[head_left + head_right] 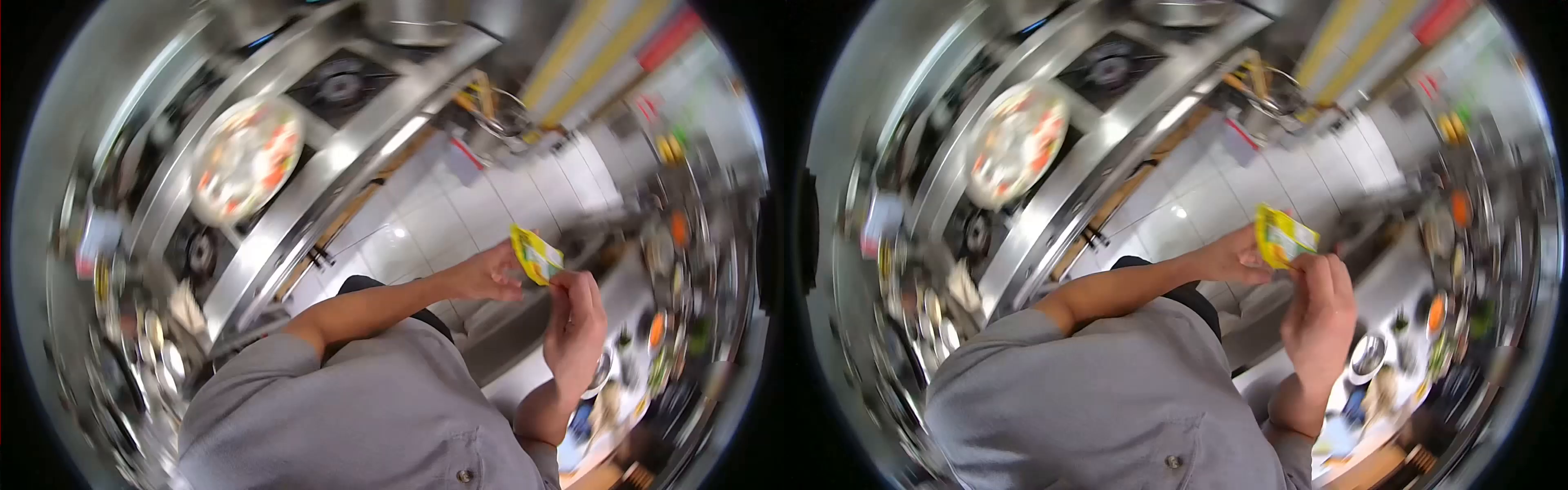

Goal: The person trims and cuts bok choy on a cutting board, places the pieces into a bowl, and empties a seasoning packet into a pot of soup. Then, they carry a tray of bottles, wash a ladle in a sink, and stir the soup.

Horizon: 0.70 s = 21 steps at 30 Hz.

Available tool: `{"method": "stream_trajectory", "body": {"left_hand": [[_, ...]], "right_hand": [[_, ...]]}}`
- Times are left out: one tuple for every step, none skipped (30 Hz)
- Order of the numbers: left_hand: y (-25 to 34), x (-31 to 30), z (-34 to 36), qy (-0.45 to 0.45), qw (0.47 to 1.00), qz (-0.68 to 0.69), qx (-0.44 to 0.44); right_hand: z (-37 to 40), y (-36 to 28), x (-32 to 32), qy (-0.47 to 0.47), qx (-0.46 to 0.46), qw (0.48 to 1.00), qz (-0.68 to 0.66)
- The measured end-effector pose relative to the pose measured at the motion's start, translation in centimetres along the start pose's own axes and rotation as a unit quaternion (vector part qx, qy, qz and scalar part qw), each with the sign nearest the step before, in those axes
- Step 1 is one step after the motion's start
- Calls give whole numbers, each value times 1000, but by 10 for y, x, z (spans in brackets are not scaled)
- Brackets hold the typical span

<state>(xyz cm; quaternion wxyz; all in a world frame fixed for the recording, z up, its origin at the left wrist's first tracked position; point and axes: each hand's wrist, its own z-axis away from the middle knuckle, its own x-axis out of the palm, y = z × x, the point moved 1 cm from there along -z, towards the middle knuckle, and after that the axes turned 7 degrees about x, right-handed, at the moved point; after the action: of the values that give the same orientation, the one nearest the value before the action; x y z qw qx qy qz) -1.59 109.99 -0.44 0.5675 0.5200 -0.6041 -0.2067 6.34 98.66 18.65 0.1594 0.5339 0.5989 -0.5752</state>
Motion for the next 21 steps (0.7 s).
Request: {"method": "stream_trajectory", "body": {"left_hand": [[21,-15,10,65,994,-4,92],[45,-37,31,134,980,-23,142],[75,-64,60,194,961,-39,191],[109,-79,87,234,940,-26,246],[139,-90,117,269,915,-13,299],[158,-95,151,306,897,-4,319],[175,-100,183,340,878,7,338],[198,-98,208,365,869,-51,330],[219,-97,229,387,858,-108,318],[231,-102,248,421,837,-102,335],[242,-107,263,452,816,-93,349],[259,-108,268,494,788,-38,365],[258,-128,297,438,832,24,340],[268,-133,302,474,809,-7,348],[279,-138,306,509,785,-39,352],[286,-152,316,539,772,-74,328],[294,-166,326,541,771,-69,330],[303,-180,334,578,751,-106,301],[310,-193,341,614,728,-141,270],[316,-207,345,617,726,-137,271],[323,-221,349,621,714,-207,250]], "right_hand": [[-16,-21,14,-17,-49,997,-49],[-32,-44,27,-38,-97,989,-108],[-49,-73,45,-56,-138,975,-162],[-63,-98,57,-77,-186,960,-192],[-78,-124,72,-96,-231,942,-222],[-92,-150,90,-107,-267,919,-269],[-106,-176,112,-119,-300,893,-314],[-118,-203,135,-150,-307,875,-342],[-128,-230,159,-180,-313,857,-368],[-136,-257,183,-227,-297,852,-366],[-142,-283,207,-271,-278,847,-362],[-147,-308,233,-280,-278,838,-376],[-150,-328,260,-291,-277,830,-387],[-153,-347,286,-295,-277,831,-382],[-158,-365,310,-319,-275,816,-396],[-161,-379,328,-345,-272,801,-407],[-165,-390,343,-348,-272,802,-403],[-170,-398,355,-352,-251,799,-418],[-172,-403,360,-357,-230,795,-433],[-177,-404,360,-343,-219,810,-422],[-185,-400,362,-346,-219,810,-420]]}}
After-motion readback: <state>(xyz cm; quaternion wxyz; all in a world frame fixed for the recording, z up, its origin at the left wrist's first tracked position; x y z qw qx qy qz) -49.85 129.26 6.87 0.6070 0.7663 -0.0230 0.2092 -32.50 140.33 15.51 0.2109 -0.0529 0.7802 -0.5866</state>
